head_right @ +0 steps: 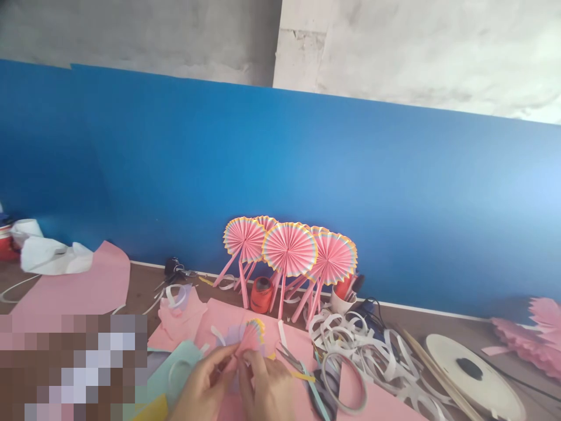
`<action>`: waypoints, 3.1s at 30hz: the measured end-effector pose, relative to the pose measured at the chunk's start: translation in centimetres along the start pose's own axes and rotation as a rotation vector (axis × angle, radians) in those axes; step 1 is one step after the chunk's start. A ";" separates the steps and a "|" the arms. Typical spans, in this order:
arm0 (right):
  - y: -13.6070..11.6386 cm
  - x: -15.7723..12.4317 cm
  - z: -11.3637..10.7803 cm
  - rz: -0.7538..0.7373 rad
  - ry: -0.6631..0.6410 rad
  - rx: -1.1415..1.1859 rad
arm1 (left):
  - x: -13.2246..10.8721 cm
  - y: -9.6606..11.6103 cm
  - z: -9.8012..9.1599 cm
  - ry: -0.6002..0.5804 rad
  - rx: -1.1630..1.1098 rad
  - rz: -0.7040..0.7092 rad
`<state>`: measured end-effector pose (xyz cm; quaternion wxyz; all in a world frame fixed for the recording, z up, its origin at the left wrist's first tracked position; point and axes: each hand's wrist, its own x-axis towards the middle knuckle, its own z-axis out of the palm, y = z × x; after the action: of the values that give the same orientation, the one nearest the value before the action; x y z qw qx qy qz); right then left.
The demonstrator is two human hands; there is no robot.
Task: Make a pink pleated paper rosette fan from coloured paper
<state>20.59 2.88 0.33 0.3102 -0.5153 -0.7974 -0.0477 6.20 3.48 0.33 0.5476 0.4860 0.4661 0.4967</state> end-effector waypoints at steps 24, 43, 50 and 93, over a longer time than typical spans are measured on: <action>7.6 0.0 -7.1 0.373 -0.671 -0.500 | 2.2 0.7 -1.8 0.210 -0.361 -0.220; 5.8 2.4 -7.8 0.309 -0.392 -0.274 | 1.9 3.2 -2.1 0.027 -0.524 -0.313; 5.0 2.6 -7.7 0.290 -0.143 -0.193 | 1.5 4.1 -1.9 0.025 -0.582 -0.330; -2.1 2.9 -5.9 0.786 -0.706 1.304 | 0.8 3.8 -1.3 -0.008 -0.649 -0.244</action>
<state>20.63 1.91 7.18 0.2724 -0.4576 -0.4780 0.6985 4.59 4.50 3.92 0.7308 0.2293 0.3362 0.5479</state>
